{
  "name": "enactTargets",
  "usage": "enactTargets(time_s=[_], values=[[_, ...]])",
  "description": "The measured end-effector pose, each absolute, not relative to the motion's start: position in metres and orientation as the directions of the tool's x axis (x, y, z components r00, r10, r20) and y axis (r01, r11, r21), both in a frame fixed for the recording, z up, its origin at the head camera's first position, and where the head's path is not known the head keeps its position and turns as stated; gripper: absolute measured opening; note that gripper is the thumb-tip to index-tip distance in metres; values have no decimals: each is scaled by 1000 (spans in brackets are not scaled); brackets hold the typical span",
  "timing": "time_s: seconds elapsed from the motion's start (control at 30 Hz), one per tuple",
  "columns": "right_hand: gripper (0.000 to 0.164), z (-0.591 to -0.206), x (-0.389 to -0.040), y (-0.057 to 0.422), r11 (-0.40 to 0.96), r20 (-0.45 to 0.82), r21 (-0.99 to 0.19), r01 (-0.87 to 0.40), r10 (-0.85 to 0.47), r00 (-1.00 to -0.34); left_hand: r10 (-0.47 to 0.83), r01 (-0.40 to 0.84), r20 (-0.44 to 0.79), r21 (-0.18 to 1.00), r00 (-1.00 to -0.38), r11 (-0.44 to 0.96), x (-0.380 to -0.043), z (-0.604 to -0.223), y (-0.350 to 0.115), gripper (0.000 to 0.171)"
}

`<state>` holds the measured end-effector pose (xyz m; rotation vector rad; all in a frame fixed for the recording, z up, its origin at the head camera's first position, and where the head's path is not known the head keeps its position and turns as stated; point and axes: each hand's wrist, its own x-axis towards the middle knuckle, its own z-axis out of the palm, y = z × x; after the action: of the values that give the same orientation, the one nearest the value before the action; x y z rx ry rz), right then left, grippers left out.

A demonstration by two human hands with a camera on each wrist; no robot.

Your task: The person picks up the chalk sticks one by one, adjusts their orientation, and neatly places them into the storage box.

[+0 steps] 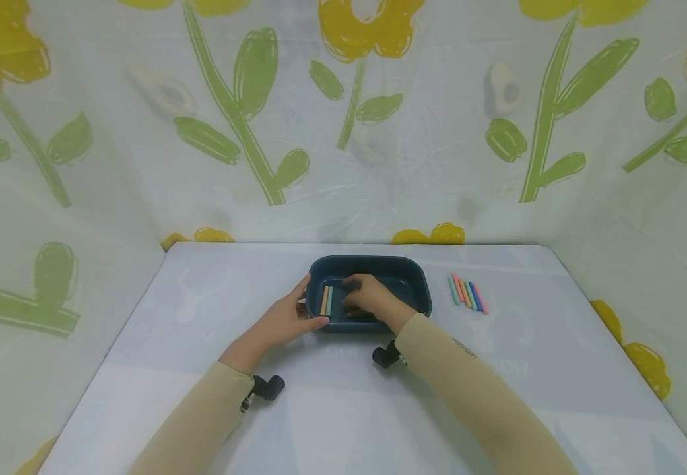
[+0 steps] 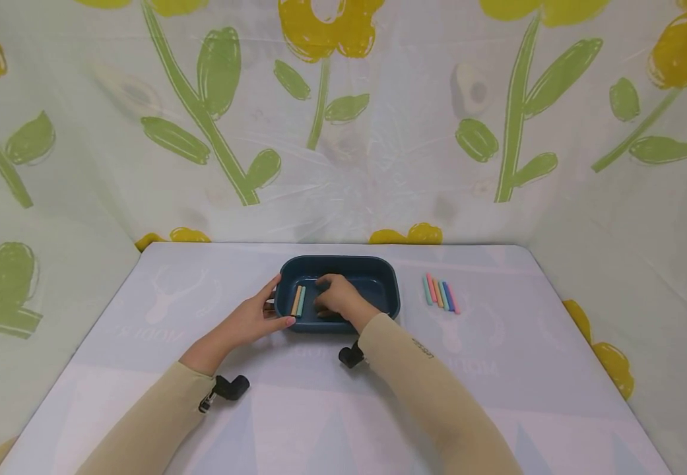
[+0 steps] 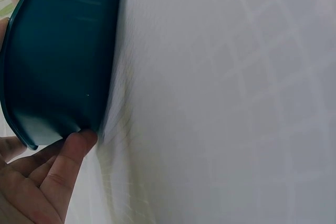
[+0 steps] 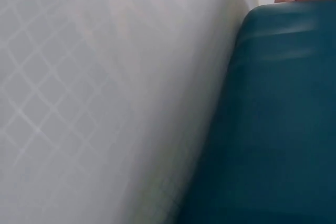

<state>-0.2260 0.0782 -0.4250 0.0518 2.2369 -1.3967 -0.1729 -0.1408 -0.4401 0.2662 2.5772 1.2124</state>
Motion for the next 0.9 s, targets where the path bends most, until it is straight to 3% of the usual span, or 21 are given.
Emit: enactTargets(time_s=[0.27,0.5,0.9], values=[[53,-415,-222,89,485,-420,-835,262,-253,-872,274,43,-175,767,-946,640,-170,-440,-139,107],[39,-402,-218,101,430,-348,-878,210,-272,-897,279,50,-170,768,-945,639,-168,-438,-137,107],[41,-374,-207,126,398,-263,-908,131,-300,-917,268,39,-174,770,-947,637,-169,-440,-136,107]])
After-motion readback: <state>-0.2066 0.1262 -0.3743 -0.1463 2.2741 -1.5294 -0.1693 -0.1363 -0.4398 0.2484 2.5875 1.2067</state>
